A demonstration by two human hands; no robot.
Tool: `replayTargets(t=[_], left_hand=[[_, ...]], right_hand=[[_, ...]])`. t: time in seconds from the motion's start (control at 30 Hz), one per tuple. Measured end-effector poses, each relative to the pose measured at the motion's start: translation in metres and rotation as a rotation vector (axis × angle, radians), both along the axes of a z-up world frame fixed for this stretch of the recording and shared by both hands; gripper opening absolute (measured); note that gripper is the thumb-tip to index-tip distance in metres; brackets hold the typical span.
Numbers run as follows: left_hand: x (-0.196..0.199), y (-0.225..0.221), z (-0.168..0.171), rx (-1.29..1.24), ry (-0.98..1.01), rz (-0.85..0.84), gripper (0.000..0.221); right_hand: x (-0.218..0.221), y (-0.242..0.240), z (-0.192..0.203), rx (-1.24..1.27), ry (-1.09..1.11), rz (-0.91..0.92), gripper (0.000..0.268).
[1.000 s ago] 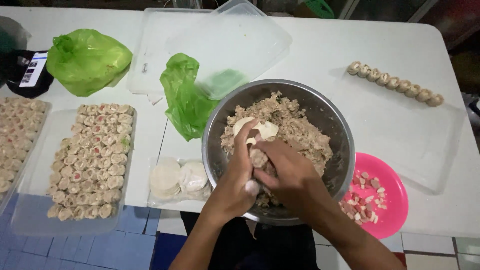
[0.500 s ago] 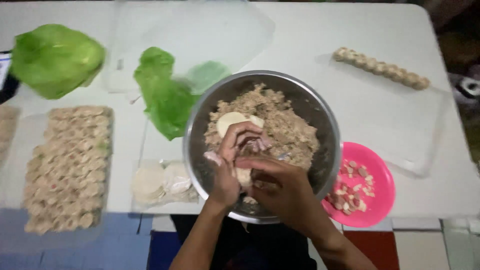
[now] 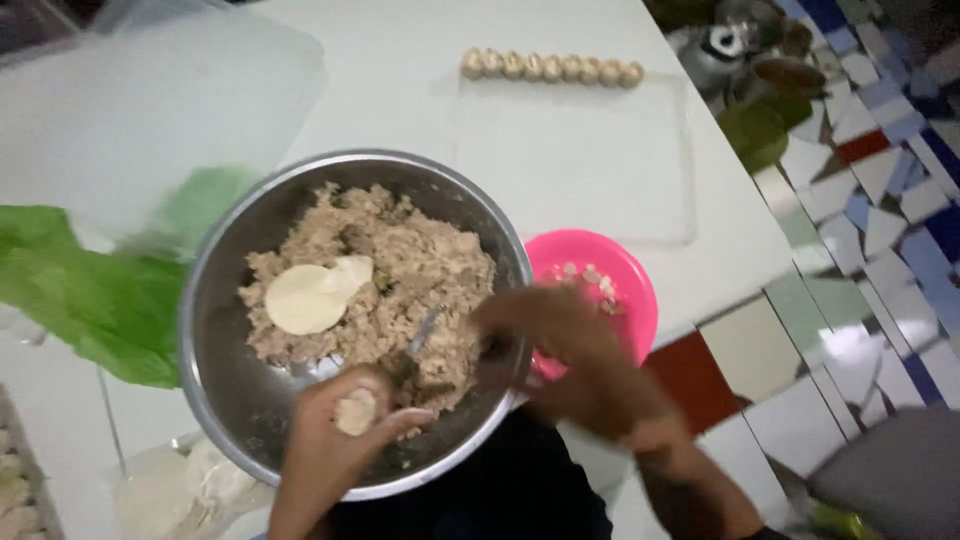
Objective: Assembling dumplings by placing meat filling and garnish onto wrappers and folding them into shape.
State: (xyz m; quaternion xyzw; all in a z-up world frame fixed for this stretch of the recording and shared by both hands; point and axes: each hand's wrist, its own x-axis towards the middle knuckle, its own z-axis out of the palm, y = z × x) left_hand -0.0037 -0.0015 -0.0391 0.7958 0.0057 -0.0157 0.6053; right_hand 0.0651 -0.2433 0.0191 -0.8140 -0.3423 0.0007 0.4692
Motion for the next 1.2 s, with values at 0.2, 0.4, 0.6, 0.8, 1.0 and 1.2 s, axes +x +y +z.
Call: replayTargets(t=[0.2, 0.4, 0.6, 0.8, 1.0, 1.2], left_hand=[[-0.003, 0.012, -0.011, 0.18, 0.034, 0.175, 0.027], [-0.005, 0.013, -0.015, 0.161, 0.125, 0.149, 0.03], [-0.01, 0.013, -0.017, 0.222, 0.234, 0.23, 0.043], [-0.009, 0.017, -0.026, 0.289, 0.184, 0.141, 0.022], [-0.001, 0.01, -0.012, 0.164, 0.32, 0.108, 0.026], [-0.015, 0.017, -0.027, 0.16, -0.036, 0.183, 0.032]], right_hand=[[0.017, -0.079, -0.035, -0.15, -0.083, -0.266, 0.032], [0.008, -0.094, -0.094, -0.459, -0.153, -0.236, 0.018], [0.028, -0.097, -0.144, -0.392, -0.359, -0.203, 0.026], [0.062, -0.091, -0.139, -0.658, -0.325, -0.307, 0.013], [0.072, -0.11, -0.165, -0.613, -0.415, -0.197, 0.01], [0.047, -0.109, -0.073, -0.549, 0.051, -0.112, 0.005]])
